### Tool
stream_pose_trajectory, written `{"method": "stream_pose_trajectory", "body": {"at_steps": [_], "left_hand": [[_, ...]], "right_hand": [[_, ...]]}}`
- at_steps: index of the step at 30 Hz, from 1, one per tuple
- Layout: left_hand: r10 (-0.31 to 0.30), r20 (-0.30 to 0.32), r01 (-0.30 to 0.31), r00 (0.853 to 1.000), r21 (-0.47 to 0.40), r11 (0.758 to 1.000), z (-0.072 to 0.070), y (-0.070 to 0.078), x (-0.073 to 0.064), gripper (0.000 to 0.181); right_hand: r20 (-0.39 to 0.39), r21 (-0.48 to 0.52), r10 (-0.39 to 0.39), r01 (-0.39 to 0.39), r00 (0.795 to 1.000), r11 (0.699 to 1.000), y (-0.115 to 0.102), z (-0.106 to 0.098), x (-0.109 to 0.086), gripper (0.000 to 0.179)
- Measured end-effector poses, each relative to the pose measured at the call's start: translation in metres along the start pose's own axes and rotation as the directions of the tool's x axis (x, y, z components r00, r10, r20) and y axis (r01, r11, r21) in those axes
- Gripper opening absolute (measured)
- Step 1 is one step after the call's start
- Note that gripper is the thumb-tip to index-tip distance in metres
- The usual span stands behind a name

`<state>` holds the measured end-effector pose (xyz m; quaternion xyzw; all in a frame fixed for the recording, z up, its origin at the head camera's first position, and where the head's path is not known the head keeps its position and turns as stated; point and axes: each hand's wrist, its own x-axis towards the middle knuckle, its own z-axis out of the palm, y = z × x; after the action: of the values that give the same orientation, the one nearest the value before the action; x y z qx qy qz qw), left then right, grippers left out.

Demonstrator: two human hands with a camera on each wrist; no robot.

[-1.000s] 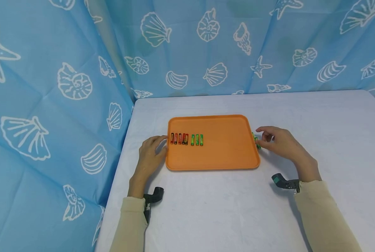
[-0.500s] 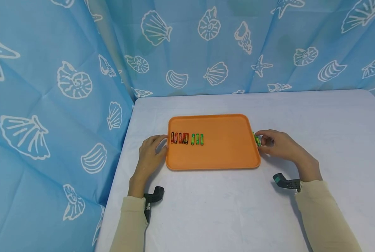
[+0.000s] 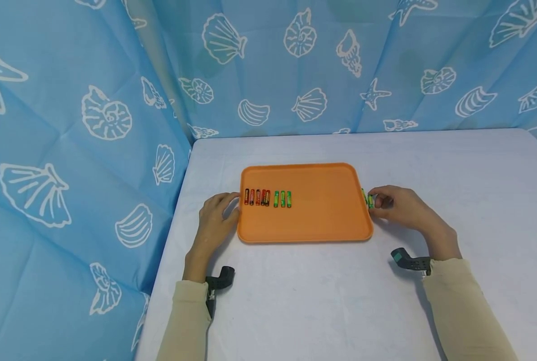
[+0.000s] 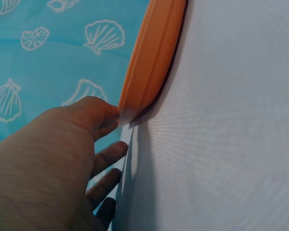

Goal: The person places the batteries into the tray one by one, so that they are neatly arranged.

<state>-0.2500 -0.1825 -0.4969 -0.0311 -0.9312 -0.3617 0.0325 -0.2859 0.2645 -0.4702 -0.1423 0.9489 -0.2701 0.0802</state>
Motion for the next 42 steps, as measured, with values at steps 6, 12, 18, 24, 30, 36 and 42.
{"method": "stream_pose_trajectory", "body": {"at_steps": [6,12,18,24,30,36,42], "left_hand": [[0.009,-0.003,-0.009,1.0,-0.013,1.0,-0.001,-0.001,-0.001,0.042],[0.015,-0.005,-0.015,1.0,-0.01,1.0,0.0,-0.003,0.0,0.042],[0.011,-0.009,-0.011,1.0,-0.004,1.0,0.0,-0.002,0.002,0.042],[0.002,-0.01,-0.003,1.0,-0.012,1.0,0.001,-0.003,0.002,0.042],[-0.016,0.003,0.016,1.0,-0.014,1.0,0.001,-0.003,0.001,0.042],[-0.024,0.006,0.024,1.0,-0.009,1.0,0.001,-0.003,0.0,0.043],[-0.03,0.001,0.03,1.0,-0.021,0.999,0.001,0.0,-0.002,0.042]], "right_hand": [[-0.045,-0.003,-0.024,0.024,0.999,1.0,-0.002,-0.003,-0.001,0.042],[-0.105,0.001,-0.045,0.046,0.993,0.999,-0.009,-0.004,-0.004,0.043],[-0.141,0.012,-0.087,0.09,0.986,0.996,-0.018,-0.001,-0.001,0.042],[-0.141,0.032,-0.1,0.106,0.985,0.994,-0.028,0.008,0.004,0.042],[-0.124,0.048,-0.126,0.133,0.984,0.99,-0.034,0.017,0.007,0.043],[-0.123,0.051,-0.168,0.175,0.978,0.983,-0.041,0.024,0.01,0.041],[-0.13,0.079,-0.204,0.215,0.97,0.973,-0.046,0.029,0.012,0.039]]}}
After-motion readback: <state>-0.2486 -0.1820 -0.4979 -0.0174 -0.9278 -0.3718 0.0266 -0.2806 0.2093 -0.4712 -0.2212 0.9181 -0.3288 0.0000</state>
